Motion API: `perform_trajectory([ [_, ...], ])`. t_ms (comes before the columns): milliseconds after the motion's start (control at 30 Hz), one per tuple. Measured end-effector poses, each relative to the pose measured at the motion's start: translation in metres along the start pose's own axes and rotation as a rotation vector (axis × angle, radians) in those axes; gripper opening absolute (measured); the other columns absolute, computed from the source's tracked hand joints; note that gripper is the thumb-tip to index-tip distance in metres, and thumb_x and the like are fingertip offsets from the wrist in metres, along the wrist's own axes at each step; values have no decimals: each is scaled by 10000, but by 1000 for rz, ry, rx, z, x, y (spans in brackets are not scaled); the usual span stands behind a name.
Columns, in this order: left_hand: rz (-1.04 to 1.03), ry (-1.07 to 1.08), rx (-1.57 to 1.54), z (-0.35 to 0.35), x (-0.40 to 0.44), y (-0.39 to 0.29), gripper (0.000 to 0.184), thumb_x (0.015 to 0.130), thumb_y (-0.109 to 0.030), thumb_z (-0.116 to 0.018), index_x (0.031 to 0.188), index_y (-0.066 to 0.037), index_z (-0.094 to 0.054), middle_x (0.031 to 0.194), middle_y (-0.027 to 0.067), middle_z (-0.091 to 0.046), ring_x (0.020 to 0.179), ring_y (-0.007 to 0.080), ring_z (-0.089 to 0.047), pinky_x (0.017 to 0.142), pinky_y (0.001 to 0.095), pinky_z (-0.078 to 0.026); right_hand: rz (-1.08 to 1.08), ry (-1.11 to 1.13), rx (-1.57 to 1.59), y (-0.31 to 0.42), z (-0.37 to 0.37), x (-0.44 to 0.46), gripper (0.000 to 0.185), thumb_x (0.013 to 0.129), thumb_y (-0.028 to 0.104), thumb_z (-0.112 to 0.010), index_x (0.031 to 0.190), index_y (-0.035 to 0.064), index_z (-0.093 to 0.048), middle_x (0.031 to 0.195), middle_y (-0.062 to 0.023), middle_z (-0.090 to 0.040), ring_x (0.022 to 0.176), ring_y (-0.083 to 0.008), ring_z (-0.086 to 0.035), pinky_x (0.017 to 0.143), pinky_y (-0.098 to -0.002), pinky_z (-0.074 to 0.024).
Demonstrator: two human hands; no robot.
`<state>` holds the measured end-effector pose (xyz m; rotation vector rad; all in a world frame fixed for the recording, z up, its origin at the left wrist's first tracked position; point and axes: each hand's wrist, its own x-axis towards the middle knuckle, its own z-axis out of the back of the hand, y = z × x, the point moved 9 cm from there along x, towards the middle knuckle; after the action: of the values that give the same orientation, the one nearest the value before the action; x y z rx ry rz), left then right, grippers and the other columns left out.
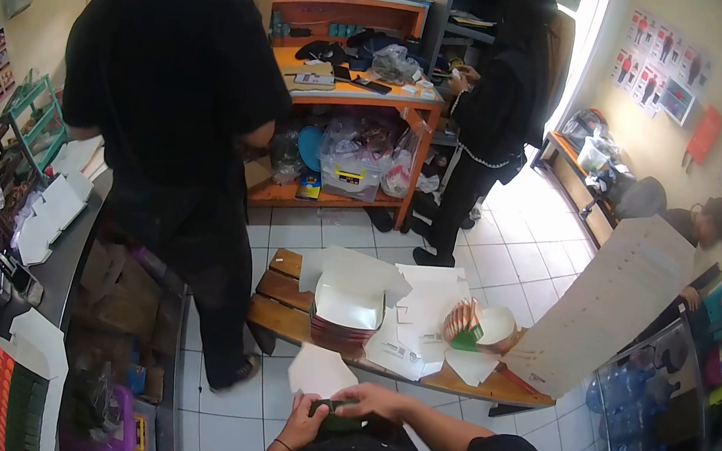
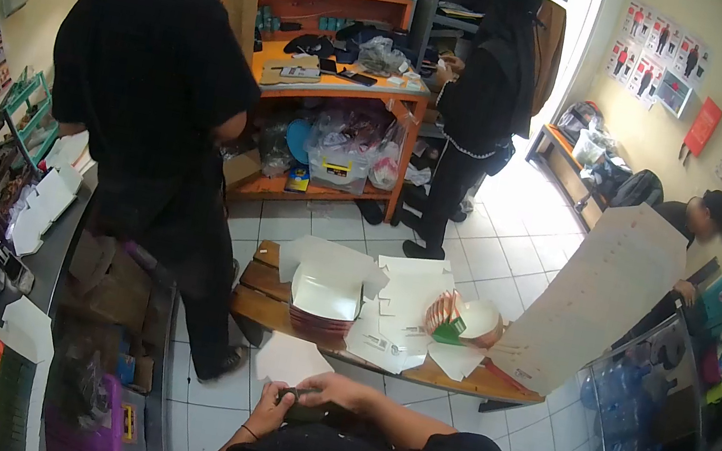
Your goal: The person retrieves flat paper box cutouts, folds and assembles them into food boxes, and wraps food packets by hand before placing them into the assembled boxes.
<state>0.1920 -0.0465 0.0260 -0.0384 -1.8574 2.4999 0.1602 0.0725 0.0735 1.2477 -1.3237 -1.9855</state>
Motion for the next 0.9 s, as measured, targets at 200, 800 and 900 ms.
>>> perform_trajectory([
  [200, 356, -151, -645, 13, -10, 29, 305, 863, -331, -551, 977, -110, -374, 897, 72, -486, 727, 194, -574, 520, 390, -538, 83, -238, -344, 34, 55, -34, 271, 834, 303, -559, 909, 43, -568, 871, -97, -522, 900, -247, -491, 819, -359, -352],
  [800, 43, -255, -167, 67, 2, -74, 221, 815, -192, -606, 740, -43, -463, 655, -1, -433, 660, 97, -406, 607, 243, -361, 482, -480, -672, 106, 7, -24, 436, 817, 242, -577, 1194, 82, -425, 1191, -188, -425, 1122, -336, -403, 924, -409, -324],
  [900, 150, -242, -606, 75, 2, -50, 201, 843, -219, -588, 805, -70, -459, 753, 25, -516, 619, 92, -488, 539, 224, -431, 570, -546, -366, 103, 34, -42, 705, 800, 235, -602, 1363, 77, -207, 1376, -228, -210, 1284, -367, -212, 1052, -422, -168],
])
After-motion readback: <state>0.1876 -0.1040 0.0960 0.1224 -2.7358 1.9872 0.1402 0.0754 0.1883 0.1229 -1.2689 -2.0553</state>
